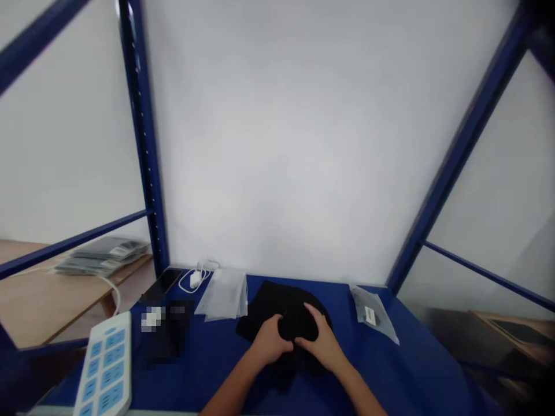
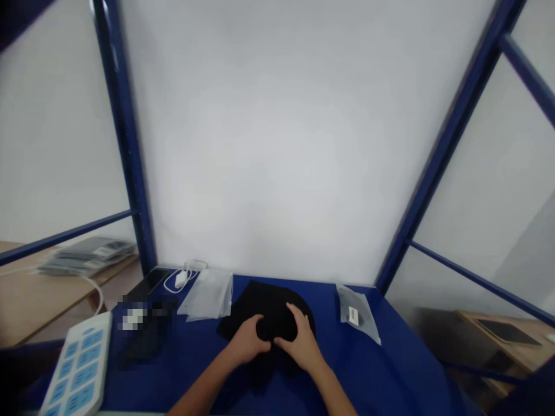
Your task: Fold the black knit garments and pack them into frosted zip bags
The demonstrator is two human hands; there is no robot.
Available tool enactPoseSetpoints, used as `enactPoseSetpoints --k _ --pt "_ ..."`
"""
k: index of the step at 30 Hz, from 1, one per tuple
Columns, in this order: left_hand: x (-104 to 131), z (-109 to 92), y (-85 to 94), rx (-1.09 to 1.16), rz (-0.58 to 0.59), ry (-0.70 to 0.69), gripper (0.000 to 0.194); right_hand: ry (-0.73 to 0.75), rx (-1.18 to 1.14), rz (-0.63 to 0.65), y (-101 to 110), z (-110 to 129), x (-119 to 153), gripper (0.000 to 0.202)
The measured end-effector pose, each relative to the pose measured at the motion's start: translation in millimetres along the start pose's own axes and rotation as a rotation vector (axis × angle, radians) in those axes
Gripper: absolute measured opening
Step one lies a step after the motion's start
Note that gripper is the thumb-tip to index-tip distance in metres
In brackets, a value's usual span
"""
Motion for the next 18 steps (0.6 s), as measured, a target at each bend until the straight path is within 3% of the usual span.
enactPoseSetpoints --k 4,8,11,15,18 --pt "-1 -2 5.6 0.29 -0.042 -0.03 0.061 -0.054 -0.164 0.002 -7 -5 -10 0.072" --pt "-20 -25 25.2 0.696 -0.021 -0.104 0.064 -0.159 -0.572 -0.153 -18 6 -50 0.097" --pt "-41 -36 39.1 0.887 -0.021 -0.176 0.061 -0.318 -0.826 -0.117 -39 21 -84 0.105" --pt "-63 -16 49.4 0.934 -0.144 -0.183 0.054 -0.347 -1.077 0.057 -64 39 -106 0.086" --pt "-72 2 49.2 0.833 -0.194 -0.192 0.055 -0.298 -1.126 -0.017 -67 38 -104 0.08"
Point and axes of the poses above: each hand's wrist, its own x-axis away from the middle knuckle, its own y-axis out of the back of the hand, z = x × y, the point moved 4 cm from there along -x, towards the middle knuckle, and after that the axes turned 13 degrees about x, right-handed, at the moved point
